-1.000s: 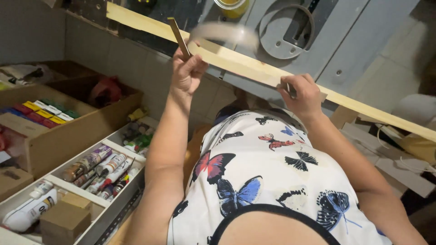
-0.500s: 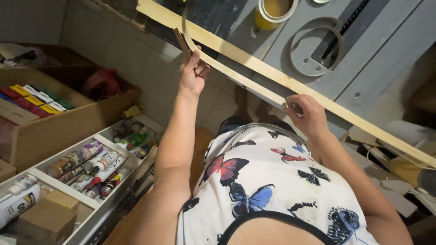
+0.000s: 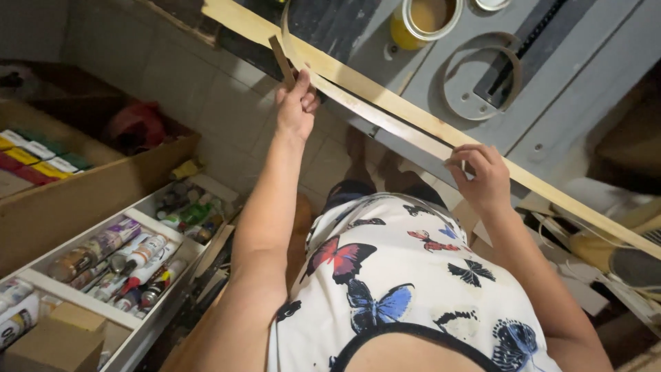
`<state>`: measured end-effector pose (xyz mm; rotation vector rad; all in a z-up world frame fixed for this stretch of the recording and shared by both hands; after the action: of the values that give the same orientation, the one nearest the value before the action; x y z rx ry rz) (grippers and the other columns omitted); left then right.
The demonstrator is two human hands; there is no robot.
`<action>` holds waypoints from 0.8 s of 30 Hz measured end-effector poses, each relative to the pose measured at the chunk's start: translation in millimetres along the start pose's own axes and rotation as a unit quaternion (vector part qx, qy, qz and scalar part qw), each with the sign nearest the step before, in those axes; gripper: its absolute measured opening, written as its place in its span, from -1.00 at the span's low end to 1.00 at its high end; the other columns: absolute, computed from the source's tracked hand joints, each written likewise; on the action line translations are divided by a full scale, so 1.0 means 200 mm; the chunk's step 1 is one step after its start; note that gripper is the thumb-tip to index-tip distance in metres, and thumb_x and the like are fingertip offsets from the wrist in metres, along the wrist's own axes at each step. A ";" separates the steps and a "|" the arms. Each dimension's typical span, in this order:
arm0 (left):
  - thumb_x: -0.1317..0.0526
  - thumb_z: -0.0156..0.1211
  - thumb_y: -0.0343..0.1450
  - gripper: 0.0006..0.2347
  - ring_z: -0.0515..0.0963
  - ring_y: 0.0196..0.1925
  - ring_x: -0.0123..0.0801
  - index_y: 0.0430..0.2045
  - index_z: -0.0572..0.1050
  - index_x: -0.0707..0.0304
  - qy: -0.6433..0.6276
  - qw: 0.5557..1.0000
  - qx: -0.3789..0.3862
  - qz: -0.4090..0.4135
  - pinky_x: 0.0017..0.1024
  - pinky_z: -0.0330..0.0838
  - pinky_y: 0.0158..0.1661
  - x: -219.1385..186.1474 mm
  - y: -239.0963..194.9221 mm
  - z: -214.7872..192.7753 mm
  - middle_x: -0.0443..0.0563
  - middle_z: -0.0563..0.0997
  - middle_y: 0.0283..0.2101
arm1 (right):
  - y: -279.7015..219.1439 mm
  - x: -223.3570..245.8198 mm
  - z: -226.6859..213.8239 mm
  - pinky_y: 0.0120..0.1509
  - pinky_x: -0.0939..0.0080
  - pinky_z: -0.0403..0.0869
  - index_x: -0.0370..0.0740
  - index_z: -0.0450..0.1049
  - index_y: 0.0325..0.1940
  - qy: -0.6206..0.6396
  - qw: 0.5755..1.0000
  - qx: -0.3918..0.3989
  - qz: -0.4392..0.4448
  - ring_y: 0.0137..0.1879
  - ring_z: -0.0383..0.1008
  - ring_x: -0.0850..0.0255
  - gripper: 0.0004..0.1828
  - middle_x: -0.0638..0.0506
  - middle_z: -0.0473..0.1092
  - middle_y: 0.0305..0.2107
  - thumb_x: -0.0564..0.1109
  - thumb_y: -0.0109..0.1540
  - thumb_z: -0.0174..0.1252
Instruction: Applying adhesive to a thin wooden strip using a small applicator stick and then attaching it to a larger wooden piece.
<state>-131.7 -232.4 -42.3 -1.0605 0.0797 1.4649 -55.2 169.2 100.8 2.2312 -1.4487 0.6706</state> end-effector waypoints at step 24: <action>0.27 0.42 0.39 -0.78 0.09 -0.75 -0.64 -0.43 0.39 0.19 0.150 0.982 -0.113 -0.023 -0.52 -0.18 -0.73 0.33 0.08 0.53 -0.21 0.15 -0.67 | -0.23 -0.44 -0.12 -0.01 0.03 0.45 -0.14 0.59 -0.12 -0.041 0.992 -0.104 -0.050 -0.12 0.43 -0.03 -0.85 -0.05 0.53 -0.08 -0.32 0.36 0.42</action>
<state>-190.2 -121.9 -31.2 -1.4544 0.1040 1.2843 -47.7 265.9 65.6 2.1730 -1.3675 0.3805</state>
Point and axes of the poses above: each hand's wrist, its own y-axis towards the middle knuckle, its own z-axis out of the palm, x = y × z, the point moved 5 cm from there along y, towards the middle knuckle
